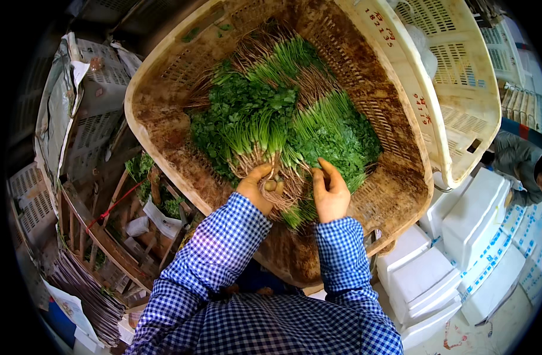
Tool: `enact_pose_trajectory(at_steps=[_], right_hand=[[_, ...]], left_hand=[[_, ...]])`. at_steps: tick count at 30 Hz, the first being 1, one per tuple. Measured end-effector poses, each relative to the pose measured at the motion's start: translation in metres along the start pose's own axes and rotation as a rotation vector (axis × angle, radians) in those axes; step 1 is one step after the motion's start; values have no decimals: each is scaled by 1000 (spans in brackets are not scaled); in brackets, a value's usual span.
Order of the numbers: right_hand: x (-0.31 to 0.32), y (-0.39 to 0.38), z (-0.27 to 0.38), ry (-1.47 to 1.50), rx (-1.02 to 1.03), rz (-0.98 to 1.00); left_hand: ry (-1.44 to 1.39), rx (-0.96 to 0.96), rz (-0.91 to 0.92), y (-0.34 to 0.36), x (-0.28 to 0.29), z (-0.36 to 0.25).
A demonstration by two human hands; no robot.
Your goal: The person sorts bunches of cilantro from a large basket, arranges them neatly in a white foam box, and covers the box with newspaper.
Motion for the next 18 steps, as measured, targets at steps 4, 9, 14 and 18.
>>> enact_pose_trajectory(at_steps=[4, 9, 14, 18], right_hand=[[-32, 19, 39, -452, 198, 39], [-127, 16, 56, -866, 257, 470], [-182, -2, 20, -972, 300, 431], [-163, -3, 38, -975, 312, 467]], left_hand=[[-164, 106, 120, 8, 4, -11], [-241, 226, 457, -2, -8, -24], [-284, 261, 477, -20, -17, -41], [-308, 246, 499, -79, -42, -59]])
Point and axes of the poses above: each hand's wrist, its own y-axis towards the middle knuckle, its own x-axis out of the back of the hand, z = x × y, the point moved 7 cm from there along y, towards the middle knuckle, and after that the axes turned 11 degrees about -y, right-handed, at the moved point
